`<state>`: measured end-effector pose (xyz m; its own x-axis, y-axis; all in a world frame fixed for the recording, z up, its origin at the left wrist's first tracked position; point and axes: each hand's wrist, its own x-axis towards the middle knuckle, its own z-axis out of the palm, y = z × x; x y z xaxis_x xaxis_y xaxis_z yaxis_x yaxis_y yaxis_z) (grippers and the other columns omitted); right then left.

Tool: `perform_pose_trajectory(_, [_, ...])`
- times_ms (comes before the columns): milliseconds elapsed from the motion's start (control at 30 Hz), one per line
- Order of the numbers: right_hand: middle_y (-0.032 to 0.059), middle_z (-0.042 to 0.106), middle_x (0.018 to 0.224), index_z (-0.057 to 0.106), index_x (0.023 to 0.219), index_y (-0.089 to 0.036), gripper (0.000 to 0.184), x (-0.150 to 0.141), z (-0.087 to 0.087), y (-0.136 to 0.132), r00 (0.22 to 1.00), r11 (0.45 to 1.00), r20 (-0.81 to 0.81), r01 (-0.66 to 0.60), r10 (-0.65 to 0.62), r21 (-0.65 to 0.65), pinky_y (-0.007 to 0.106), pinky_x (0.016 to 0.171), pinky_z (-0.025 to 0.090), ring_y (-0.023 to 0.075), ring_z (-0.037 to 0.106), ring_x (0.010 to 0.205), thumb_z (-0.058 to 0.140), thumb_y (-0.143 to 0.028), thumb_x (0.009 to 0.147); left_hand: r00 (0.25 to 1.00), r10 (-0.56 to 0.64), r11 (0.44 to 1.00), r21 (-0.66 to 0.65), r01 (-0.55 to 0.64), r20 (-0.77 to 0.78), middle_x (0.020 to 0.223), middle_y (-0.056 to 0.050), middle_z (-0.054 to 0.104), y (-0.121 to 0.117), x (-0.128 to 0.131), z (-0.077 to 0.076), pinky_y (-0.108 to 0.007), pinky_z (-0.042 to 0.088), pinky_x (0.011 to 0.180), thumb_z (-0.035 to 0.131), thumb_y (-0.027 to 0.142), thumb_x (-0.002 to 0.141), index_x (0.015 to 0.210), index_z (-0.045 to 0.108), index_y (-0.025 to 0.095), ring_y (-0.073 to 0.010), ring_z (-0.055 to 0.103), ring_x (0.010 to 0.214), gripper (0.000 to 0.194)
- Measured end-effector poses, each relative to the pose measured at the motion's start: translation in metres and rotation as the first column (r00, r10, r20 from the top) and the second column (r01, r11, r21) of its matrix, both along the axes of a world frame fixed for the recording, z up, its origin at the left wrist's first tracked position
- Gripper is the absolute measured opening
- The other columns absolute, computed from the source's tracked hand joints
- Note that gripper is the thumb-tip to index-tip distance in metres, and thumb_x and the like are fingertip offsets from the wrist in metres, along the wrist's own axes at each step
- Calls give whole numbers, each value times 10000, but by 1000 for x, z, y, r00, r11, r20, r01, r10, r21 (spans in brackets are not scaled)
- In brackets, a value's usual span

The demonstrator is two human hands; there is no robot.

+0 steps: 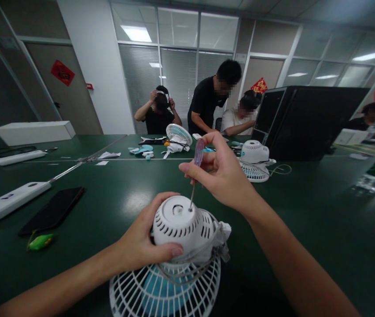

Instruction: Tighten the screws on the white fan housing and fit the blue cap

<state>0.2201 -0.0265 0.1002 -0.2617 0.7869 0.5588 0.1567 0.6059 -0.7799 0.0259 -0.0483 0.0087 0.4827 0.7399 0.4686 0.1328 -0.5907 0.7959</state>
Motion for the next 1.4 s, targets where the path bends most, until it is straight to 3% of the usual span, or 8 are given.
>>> perform_pose_trajectory(133, [-77, 646, 622, 426, 1098, -261, 476, -3, -1, -6, 998, 992, 24, 58, -62, 116, 205, 423, 505, 141, 660, 516, 778, -284, 778, 998, 54, 984, 170, -48, -30, 1368, -124, 531, -3, 0, 6, -534, 399, 1053, 813, 364, 669, 1370, 401, 228, -331, 536, 1221, 825])
perform_pose_trajectory(267, [-64, 634, 641, 454, 1307, -270, 529, -4, -5, -8, 991, 977, 102, 69, -91, 202, 232, 434, 516, 144, 654, 519, 715, -276, 848, 994, -45, 939, 336, 75, -96, 1328, -98, 516, -6, 0, 19, -440, 433, 1049, 754, 228, 689, 1224, 532, 221, -276, 534, 1217, 580])
perform_pose_trajectory(467, [22, 705, 1024, 467, 1396, -308, 405, 0, -4, -15, 991, 963, 111, -104, 79, 247, 285, 644, 601, 142, 702, 736, 488, -281, 992, 983, -25, 935, 343, 87, -181, 1172, -91, 504, -9, -2, 30, -411, 485, 981, 771, 253, 673, 1121, 572, 190, -257, 541, 1127, 495])
perform_pose_trajectory(567, [19, 669, 1156, 531, 1348, -340, 377, 0, -2, -19, 992, 951, 80, -115, 96, 285, 276, 631, 607, 134, 706, 760, 473, -223, 994, 980, -17, 937, 338, 84, -197, 1152, -88, 497, -10, -3, 30, -413, 493, 970, 770, 271, 678, 1107, 580, 191, -254, 545, 1107, 476])
perform_pose_trajectory(800, [-2, 643, 1097, 577, 1275, -370, 480, -8, -3, -24, 1000, 925, -25, 18, -9, 379, 287, 604, 649, 170, 672, 869, 697, -174, 854, 981, -15, 942, 326, 79, -193, 1144, -82, 499, -13, -3, 33, -413, 474, 999, 766, 246, 673, 1078, 576, 193, -257, 535, 1116, 450])
perform_pose_trajectory(1067, [18, 684, 1092, 653, 1170, -331, 256, -3, 0, -27, 1000, 930, -3, 2, -1, 369, 304, 673, 646, 150, 705, 782, 574, -222, 952, 980, -7, 949, 308, 70, -199, 1176, -97, 483, -12, -2, 30, -419, 504, 933, 751, 262, 675, 1113, 557, 203, -272, 536, 1106, 483])
perform_pose_trajectory(1200, [-7, 697, 1014, 661, 1131, -336, 289, -2, 2, -26, 1000, 920, -20, 7, 1, 392, 278, 620, 636, 133, 714, 706, 610, -145, 920, 981, -8, 954, 291, 66, -194, 1195, -99, 463, -12, -2, 27, -432, 512, 917, 753, 265, 660, 1142, 547, 216, -283, 534, 1114, 527])
perform_pose_trajectory(1400, [-6, 652, 883, 646, 992, -262, 211, 1, 4, -19, 995, 923, -87, 78, -48, 377, 243, 515, 603, 144, 702, 656, 750, -210, 817, 980, -15, 965, 255, 66, -198, 1194, -96, 458, -15, -2, 29, -435, 508, 926, 751, 258, 662, 1108, 580, 220, -297, 520, 1150, 479])
